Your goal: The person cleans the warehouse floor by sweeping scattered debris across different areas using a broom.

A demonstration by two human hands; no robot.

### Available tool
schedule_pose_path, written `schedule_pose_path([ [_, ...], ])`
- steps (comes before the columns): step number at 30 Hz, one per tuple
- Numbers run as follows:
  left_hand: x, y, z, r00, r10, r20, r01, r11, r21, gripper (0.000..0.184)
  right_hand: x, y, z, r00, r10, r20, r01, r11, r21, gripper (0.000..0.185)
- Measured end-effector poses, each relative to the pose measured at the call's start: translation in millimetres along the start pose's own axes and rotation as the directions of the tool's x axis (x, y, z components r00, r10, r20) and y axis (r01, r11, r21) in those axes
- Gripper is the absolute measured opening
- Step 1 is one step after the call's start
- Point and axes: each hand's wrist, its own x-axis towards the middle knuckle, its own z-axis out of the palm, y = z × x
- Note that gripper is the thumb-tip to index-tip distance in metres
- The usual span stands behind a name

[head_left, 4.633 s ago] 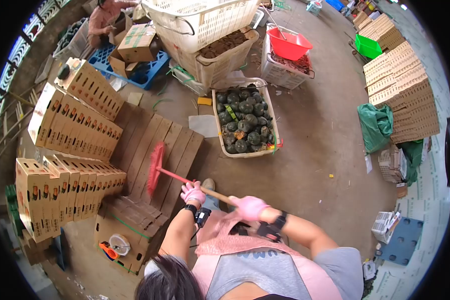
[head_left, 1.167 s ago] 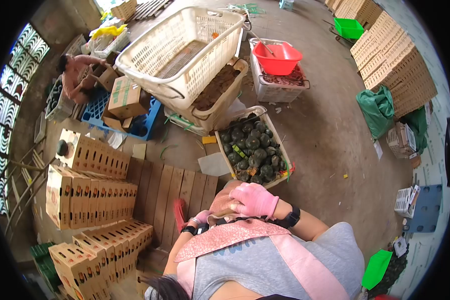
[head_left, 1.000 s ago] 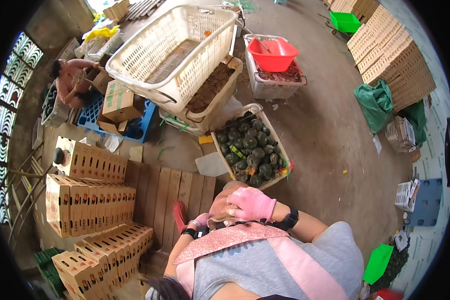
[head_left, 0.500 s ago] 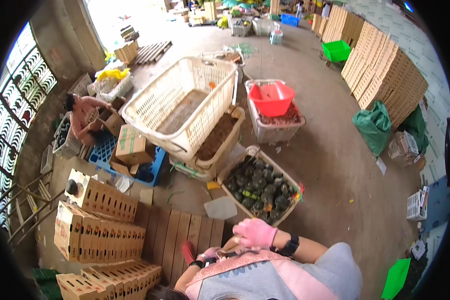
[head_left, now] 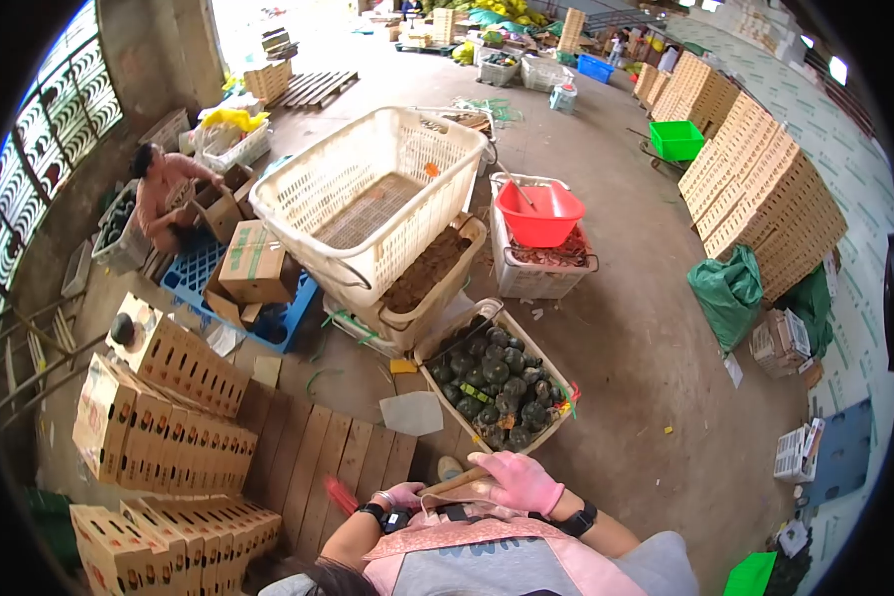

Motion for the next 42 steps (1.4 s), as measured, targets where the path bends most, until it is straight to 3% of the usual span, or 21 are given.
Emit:
schedule_pose_path([
  [7,16.6,-29.2,5.2,0.997,0.072,-0.039,-0.068,0.992,0.102,0.040,-8.8,-14.6,-2.1,0.992,0.026,-0.123,-0.027,1.000,-0.011,0.031],
  [9,6.3,-17.4,7.8,0.995,0.080,-0.067,-0.071,0.990,0.122,0.034,-9.1,-17.6,-1.8,0.995,0.038,-0.096,-0.041,0.999,-0.035,0.029],
  [16,14.6,-47.3,15.1,0.984,0.105,-0.141,-0.102,0.994,0.033,0.035,-1.5,-22.3,5.0,0.990,-0.051,-0.128,0.042,0.997,-0.070,0.025],
  [20,-7.2,-25.5,12.5,0.982,0.067,-0.178,-0.058,0.997,0.052,0.037,4.6,-27.5,6.0,0.992,-0.088,-0.092,0.079,0.992,-0.097,0.027],
  [26,8.8,-51.6,16.3,0.952,0.194,-0.239,-0.166,0.977,0.132,0.042,9.8,-26.5,9.0,0.990,-0.128,-0.064,0.123,0.989,-0.087,0.028],
  [28,-2.1,-36.5,13.7,0.974,0.107,-0.200,-0.087,0.991,0.106,0.040,12.0,-27.7,9.8,0.990,-0.128,-0.065,0.122,0.989,-0.089,0.027],
  [35,-0.7,-37.4,14.0,0.962,0.127,-0.242,-0.106,0.990,0.097,0.032,19.0,-29.9,10.2,0.986,-0.168,0.016,0.169,0.971,-0.168,0.039],
  [40,-6.5,-32.0,15.2,0.955,0.130,-0.268,-0.105,0.989,0.104,0.030,28.0,-37.8,9.8,0.964,-0.252,-0.091,0.228,0.950,-0.213,0.046],
  [42,-5.4,-36.4,15.5,0.940,0.172,-0.293,-0.144,0.983,0.117,0.039,31.0,-37.3,10.1,0.955,-0.267,-0.129,0.239,0.951,-0.196,0.044],
])
